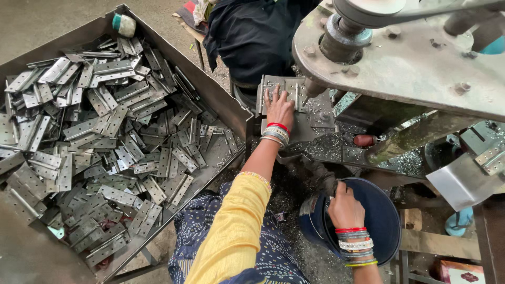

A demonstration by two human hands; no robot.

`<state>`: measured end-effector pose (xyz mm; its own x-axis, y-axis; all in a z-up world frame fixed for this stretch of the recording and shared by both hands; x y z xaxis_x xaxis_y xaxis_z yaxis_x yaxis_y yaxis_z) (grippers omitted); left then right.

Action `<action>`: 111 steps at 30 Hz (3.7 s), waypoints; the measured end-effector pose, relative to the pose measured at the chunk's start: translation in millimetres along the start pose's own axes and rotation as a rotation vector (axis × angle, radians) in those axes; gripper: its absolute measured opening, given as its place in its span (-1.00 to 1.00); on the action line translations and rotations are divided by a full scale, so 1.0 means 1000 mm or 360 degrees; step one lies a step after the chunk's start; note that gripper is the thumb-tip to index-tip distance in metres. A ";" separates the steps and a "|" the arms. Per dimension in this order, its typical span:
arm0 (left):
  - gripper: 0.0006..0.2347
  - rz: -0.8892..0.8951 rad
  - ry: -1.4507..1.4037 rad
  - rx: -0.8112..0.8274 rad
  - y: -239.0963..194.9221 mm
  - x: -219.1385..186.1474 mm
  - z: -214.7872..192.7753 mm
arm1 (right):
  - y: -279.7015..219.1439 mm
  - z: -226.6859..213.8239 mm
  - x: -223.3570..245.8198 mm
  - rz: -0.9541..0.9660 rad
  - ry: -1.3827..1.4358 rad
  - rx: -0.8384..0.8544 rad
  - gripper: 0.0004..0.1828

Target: The person picks up metal hinges from a bin and places them individually onto a machine. They operate a lever by hand to punch the hinges and then remove them.

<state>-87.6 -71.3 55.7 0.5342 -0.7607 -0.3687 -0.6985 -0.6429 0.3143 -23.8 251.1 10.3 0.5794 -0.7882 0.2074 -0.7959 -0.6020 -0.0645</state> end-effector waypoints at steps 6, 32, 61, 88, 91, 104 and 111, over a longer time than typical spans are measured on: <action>-0.85 0.0031 0.0042 -0.0040 0.009 -0.002 0.003 | -0.013 0.062 -0.029 0.0052 -0.0041 0.0095 -0.53; -0.68 -0.1217 -0.0003 -0.0424 -0.266 0.417 -0.091 | 0.032 0.030 -0.049 -0.0156 -0.0598 -0.0420 -0.38; -0.88 -0.0971 0.0084 -0.0200 -0.274 0.422 -0.119 | 0.114 0.039 0.134 -0.0832 0.0266 -0.0550 -0.45; -0.85 -0.1422 -0.2025 -0.1400 -0.372 0.393 -0.153 | 0.024 0.116 0.395 -0.0930 0.1923 0.1009 -0.65; -0.85 -0.1319 -0.2085 -0.1373 -0.374 0.384 -0.150 | 0.009 0.138 0.410 -0.0930 0.1977 0.1170 -0.67; -0.55 -0.1508 -0.2356 -0.0967 -0.380 0.392 -0.103 | 0.023 0.186 0.403 -0.0929 0.2199 0.1179 -0.71; -0.68 -0.1372 -0.2800 -0.0867 -0.375 0.387 -0.091 | 0.011 0.192 0.396 -0.0634 0.2286 0.1315 -0.70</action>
<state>423.9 -132.7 -125.2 -0.5990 0.3729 -0.7086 -0.2009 -0.9266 -0.3178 230.5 -92.1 -95.4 -0.2764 -0.1211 0.9534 -0.0871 -0.9848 -0.1503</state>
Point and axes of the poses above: each hand's wrist, its own y-axis towards the middle knuckle, its own z-axis out of the palm, x = y × z, the point moved 9 cm from there along y, towards the middle knuckle, and after that the axes turned 9 degrees about -z, right-handed, at the moved point
